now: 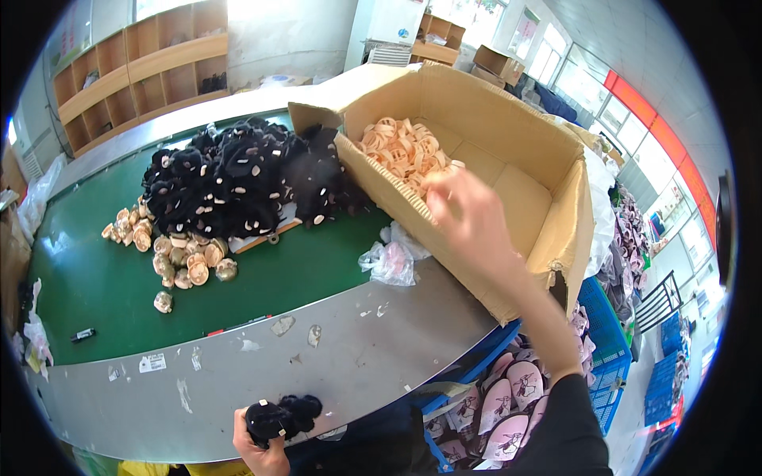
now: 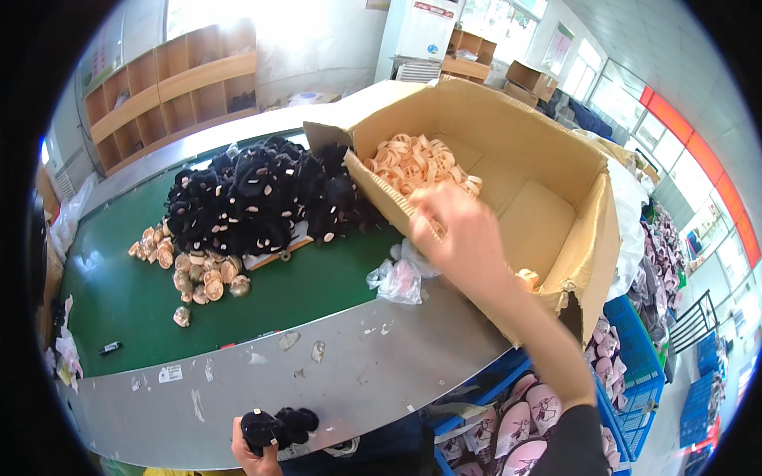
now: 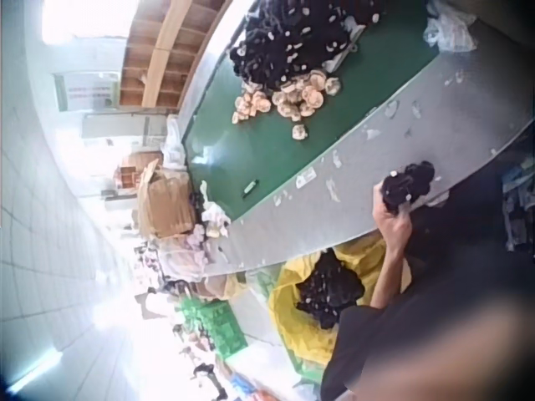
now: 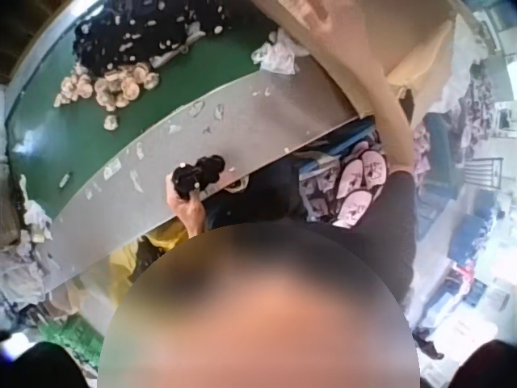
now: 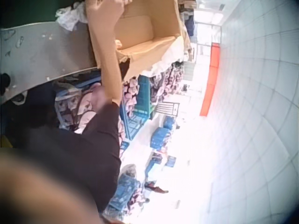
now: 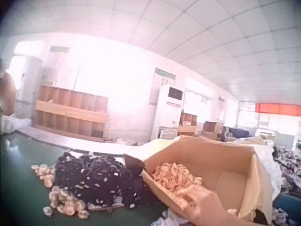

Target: The person repeatedly picks up black slipper uppers and beige slipper soles from a green worktable, presses them together by hand, and places the assembled pairs into a yellow bag. The process is repeated continuously throughout the clip.

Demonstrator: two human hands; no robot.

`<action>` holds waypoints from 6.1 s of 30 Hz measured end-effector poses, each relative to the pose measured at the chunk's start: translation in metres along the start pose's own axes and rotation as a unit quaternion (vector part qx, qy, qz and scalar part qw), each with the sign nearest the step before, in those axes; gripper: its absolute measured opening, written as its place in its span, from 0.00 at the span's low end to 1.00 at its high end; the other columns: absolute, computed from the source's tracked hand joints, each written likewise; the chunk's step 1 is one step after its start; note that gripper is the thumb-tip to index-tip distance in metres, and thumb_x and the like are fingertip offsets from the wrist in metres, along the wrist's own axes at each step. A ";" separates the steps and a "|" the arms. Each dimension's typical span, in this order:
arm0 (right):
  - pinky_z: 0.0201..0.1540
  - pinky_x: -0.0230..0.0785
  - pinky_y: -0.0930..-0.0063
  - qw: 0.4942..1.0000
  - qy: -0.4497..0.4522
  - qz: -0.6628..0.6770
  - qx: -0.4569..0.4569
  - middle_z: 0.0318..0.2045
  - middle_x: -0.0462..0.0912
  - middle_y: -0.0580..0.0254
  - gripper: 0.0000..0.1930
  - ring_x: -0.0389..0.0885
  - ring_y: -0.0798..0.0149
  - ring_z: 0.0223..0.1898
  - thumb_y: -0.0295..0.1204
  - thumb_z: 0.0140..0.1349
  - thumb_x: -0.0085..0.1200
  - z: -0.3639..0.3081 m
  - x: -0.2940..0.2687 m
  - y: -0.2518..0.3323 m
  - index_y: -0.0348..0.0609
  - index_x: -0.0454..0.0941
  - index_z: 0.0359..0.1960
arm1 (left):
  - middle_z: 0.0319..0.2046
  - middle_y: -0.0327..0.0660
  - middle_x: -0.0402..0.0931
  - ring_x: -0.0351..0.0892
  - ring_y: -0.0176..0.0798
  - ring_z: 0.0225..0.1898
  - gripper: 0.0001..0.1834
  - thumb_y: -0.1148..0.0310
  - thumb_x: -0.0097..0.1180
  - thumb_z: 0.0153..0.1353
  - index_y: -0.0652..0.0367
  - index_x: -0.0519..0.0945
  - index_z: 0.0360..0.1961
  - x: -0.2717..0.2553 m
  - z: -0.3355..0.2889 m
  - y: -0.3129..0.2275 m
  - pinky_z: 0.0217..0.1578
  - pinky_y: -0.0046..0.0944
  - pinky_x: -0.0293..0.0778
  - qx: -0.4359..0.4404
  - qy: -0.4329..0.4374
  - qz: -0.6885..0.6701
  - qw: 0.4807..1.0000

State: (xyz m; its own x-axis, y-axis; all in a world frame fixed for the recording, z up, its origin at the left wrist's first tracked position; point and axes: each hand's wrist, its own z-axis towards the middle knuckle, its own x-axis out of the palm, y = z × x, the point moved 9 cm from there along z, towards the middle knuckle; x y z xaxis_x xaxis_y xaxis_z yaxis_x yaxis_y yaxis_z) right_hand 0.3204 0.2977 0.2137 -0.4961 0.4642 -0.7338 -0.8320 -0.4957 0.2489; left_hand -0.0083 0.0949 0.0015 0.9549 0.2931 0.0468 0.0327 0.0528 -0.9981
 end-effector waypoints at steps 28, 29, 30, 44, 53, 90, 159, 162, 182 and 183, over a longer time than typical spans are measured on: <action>0.49 0.73 0.72 0.903 0.326 0.164 0.229 0.40 0.83 0.62 0.20 0.79 0.68 0.45 0.46 0.70 0.51 -0.010 0.096 -0.237 0.39 0.80 0.45 | 0.40 0.39 0.79 0.75 0.36 0.42 0.13 0.78 0.57 0.63 0.65 0.78 0.49 -0.007 -0.004 -0.005 0.49 0.35 0.73 -0.025 -0.031 -0.001 0.999; 0.53 0.71 0.70 0.904 0.311 0.175 0.236 0.42 0.83 0.61 0.21 0.78 0.67 0.47 0.47 0.70 0.52 -0.007 0.093 -0.237 0.40 0.80 0.47 | 0.40 0.39 0.79 0.75 0.35 0.43 0.13 0.78 0.57 0.63 0.65 0.78 0.49 -0.007 -0.003 -0.004 0.49 0.35 0.73 -0.029 -0.030 -0.009 0.999; 0.57 0.69 0.69 0.905 0.296 0.186 0.243 0.43 0.83 0.60 0.22 0.78 0.67 0.50 0.47 0.70 0.53 -0.005 0.085 -0.237 0.40 0.80 0.49 | 0.41 0.39 0.79 0.75 0.35 0.43 0.13 0.78 0.57 0.63 0.64 0.78 0.49 -0.006 -0.003 -0.003 0.49 0.35 0.73 -0.034 -0.028 -0.017 0.999; 0.49 0.74 0.71 0.953 0.161 0.244 0.073 0.42 0.81 0.60 0.23 0.80 0.68 0.42 0.43 0.70 0.55 0.016 0.034 -0.029 0.42 0.72 0.59 | 0.41 0.39 0.78 0.75 0.35 0.44 0.13 0.77 0.57 0.62 0.64 0.78 0.48 -0.001 -0.001 -0.003 0.49 0.34 0.72 -0.039 -0.008 -0.041 0.998; 0.36 0.77 0.66 0.842 0.354 0.406 -0.018 0.31 0.83 0.57 0.15 0.85 0.56 0.31 0.34 0.70 0.59 -0.109 0.135 0.138 0.44 0.71 0.52 | 0.35 0.35 0.77 0.74 0.26 0.37 0.15 0.79 0.61 0.52 0.65 0.77 0.43 0.009 0.002 -0.001 0.43 0.27 0.71 -0.065 0.013 -0.051 0.997; 0.23 0.70 0.69 0.855 0.317 0.406 -0.061 0.21 0.78 0.62 0.12 0.78 0.61 0.22 0.33 0.72 0.55 -0.135 0.185 0.244 0.39 0.82 0.33 | 0.28 0.32 0.77 0.72 0.24 0.30 0.12 0.74 0.63 0.51 0.63 0.76 0.37 -0.029 -0.019 0.029 0.34 0.27 0.70 -0.100 -0.012 -0.071 0.992; 0.24 0.57 0.66 0.932 0.010 0.349 -0.094 0.15 0.64 0.62 0.24 0.62 0.58 0.17 0.31 0.53 0.71 -0.164 0.184 0.257 0.45 0.61 0.17 | 0.29 0.46 0.69 0.70 0.49 0.31 0.10 0.76 0.66 0.58 0.63 0.74 0.32 -0.071 -0.007 -0.004 0.31 0.41 0.69 0.175 -0.130 0.199 0.955; 0.25 0.58 0.67 0.917 0.015 0.399 0.007 0.21 0.68 0.57 0.21 0.65 0.62 0.20 0.36 0.62 0.60 -0.171 0.200 0.237 0.40 0.64 0.17 | 0.29 0.47 0.71 0.72 0.52 0.31 0.10 0.76 0.67 0.56 0.63 0.75 0.32 -0.061 -0.009 -0.001 0.32 0.44 0.70 0.181 -0.104 0.220 0.953; 0.30 0.67 0.64 0.901 0.084 0.384 0.182 0.28 0.74 0.54 0.05 0.72 0.57 0.24 0.24 0.74 0.43 -0.169 0.243 0.202 0.39 0.72 0.42 | 0.27 0.44 0.66 0.65 0.43 0.28 0.11 0.72 0.62 0.65 0.64 0.73 0.30 -0.031 -0.002 0.039 0.28 0.38 0.64 0.103 -0.068 0.131 0.984; 0.30 0.67 0.65 0.902 0.074 0.384 0.182 0.28 0.74 0.54 0.05 0.71 0.58 0.24 0.24 0.73 0.44 -0.165 0.240 0.202 0.39 0.73 0.42 | 0.27 0.43 0.65 0.65 0.41 0.28 0.11 0.71 0.62 0.65 0.64 0.73 0.30 -0.034 -0.001 0.045 0.28 0.37 0.63 0.071 -0.077 0.117 0.988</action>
State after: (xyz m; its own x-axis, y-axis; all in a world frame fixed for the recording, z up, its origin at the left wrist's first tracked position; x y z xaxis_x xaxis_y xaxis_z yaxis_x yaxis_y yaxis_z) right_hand 0.0741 0.1882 -0.0166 -0.9453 -0.0295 -0.3250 -0.2958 -0.3426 0.8917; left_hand -0.0387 0.0864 -0.0451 0.8750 0.4541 -0.1676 -0.2354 0.0968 -0.9671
